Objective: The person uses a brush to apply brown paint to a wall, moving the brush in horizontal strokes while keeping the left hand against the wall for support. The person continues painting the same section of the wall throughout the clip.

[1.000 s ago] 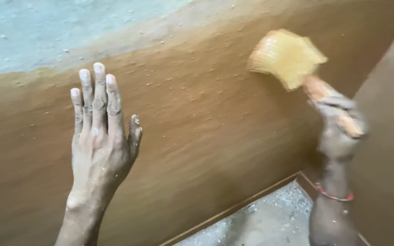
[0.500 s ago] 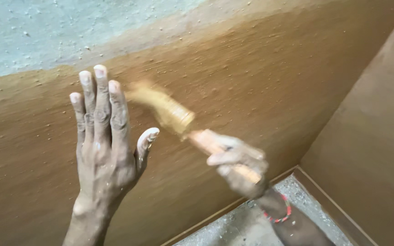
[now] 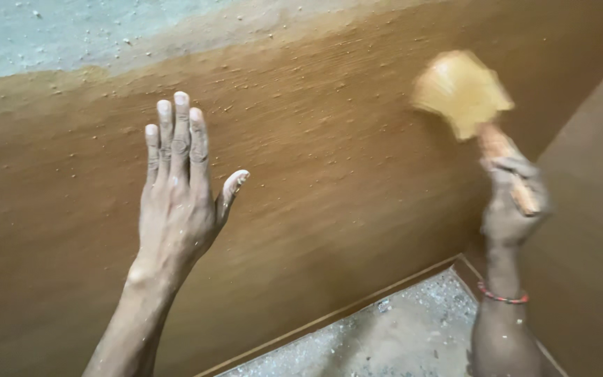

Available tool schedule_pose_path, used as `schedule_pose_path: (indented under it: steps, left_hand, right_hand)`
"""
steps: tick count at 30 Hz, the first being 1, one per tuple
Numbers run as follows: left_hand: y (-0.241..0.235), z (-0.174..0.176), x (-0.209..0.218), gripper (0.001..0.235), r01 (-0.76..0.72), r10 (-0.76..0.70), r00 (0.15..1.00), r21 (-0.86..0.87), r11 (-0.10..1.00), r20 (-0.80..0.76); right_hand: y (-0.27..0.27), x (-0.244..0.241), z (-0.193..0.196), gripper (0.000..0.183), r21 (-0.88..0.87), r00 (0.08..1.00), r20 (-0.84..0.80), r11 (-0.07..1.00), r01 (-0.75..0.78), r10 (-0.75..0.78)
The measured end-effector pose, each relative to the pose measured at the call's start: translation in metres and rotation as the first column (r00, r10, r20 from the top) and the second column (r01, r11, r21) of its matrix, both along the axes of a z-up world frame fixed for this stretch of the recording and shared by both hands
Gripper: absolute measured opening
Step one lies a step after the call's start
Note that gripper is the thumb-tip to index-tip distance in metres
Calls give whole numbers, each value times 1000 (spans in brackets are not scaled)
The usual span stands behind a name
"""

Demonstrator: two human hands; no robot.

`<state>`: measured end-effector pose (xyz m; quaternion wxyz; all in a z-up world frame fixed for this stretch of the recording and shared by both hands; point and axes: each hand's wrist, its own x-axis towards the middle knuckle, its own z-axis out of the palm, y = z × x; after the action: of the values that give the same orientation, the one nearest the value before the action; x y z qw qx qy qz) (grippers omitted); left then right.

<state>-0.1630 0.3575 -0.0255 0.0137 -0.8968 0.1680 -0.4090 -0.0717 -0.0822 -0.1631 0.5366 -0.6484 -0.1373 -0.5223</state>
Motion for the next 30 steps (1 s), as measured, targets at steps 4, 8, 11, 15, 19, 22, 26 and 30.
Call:
schedule_pose_path:
  steps: [4, 8, 11, 15, 19, 22, 26, 30]
  left_hand:
    - [-7, -10, 10, 96, -24, 24, 999, -17, 1000, -23]
    - [-16, -15, 16, 96, -38, 37, 999, -21, 999, -40]
    - [-23, -17, 12, 95, -41, 40, 999, -32, 999, -33]
    - [-30, -18, 4, 91, -50, 50, 999, -24, 998, 1]
    - [-34, -17, -3, 91, -61, 61, 998, -6, 998, -7]
    - [-29, -18, -6, 93, -70, 70, 998, -8, 997, 5]
    - [-15, -23, -6, 95, -81, 82, 997, -31, 996, 12]
    - [0, -33, -1, 97, -76, 77, 997, -59, 995, 7]
  right_hand:
    - [-43, 24, -6, 8, 67, 998, 49, 997, 25, -28]
    - [-21, 24, -4, 10, -109, 987, 9, 981, 163, -163]
    - [38, -5, -4, 11, -241, 1000, -3, 970, 19, -20]
    - [110, -52, -15, 14, -441, 881, 2, 791, -424, 473]
    - [132, -58, -19, 11, -356, 713, -101, 645, -677, 693]
    - [111, -40, -23, 15, -329, 847, -77, 788, -520, 526]
    - [51, -19, -33, 6, -154, 990, -37, 978, -142, 138]
    - [8, -12, -42, 11, 53, 995, -100, 998, -24, 29]
